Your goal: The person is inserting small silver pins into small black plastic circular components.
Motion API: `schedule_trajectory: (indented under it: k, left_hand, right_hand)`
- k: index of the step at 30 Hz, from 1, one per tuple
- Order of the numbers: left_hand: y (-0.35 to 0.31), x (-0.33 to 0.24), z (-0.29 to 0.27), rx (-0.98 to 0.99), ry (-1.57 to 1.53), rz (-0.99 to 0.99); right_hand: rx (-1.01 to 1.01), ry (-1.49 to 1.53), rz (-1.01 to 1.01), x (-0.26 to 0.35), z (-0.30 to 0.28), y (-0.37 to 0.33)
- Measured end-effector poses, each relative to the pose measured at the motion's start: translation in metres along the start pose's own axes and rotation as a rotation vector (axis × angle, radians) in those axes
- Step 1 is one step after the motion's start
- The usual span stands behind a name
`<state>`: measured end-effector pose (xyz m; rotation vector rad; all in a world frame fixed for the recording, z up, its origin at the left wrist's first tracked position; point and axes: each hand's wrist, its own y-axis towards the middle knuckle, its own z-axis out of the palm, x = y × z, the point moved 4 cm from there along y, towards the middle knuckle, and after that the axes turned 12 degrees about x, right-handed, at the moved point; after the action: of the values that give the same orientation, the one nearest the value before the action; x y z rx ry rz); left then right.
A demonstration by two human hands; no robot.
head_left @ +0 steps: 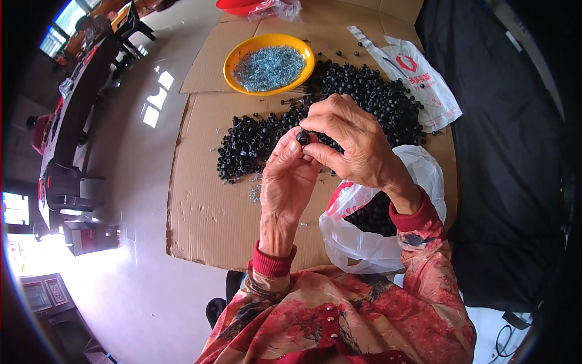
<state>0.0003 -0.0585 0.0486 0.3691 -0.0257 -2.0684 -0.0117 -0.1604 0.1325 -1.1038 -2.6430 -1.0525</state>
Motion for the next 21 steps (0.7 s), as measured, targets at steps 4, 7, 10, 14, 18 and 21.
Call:
schedule_trajectory:
  k: [4, 7, 10, 14, 18, 21]
  left_hand:
    - [0.0, 0.002, -0.005, 0.04, -0.015, 0.002]
    - [0.001, 0.001, -0.009, 0.039, -0.02, 0.001]
    - [0.003, 0.0, -0.01, 0.061, -0.021, 0.011]
    - [0.003, -0.002, -0.017, 0.017, -0.001, -0.002]
    - [-0.001, -0.005, -0.024, 0.036, 0.005, 0.027]
    - [-0.003, -0.005, -0.029, 0.039, 0.007, 0.022]
  right_hand:
    - [0.022, -0.032, -0.012, 0.0, 0.001, -0.001]
    - [0.046, -0.018, -0.016, -0.002, 0.004, 0.0]
    - [0.047, -0.025, -0.024, -0.002, 0.006, 0.0]
    - [0.092, -0.038, -0.013, -0.002, 0.008, 0.0]
    - [0.13, -0.059, -0.018, -0.001, 0.011, 0.002]
    - [0.166, -0.03, -0.039, -0.002, 0.014, 0.0]
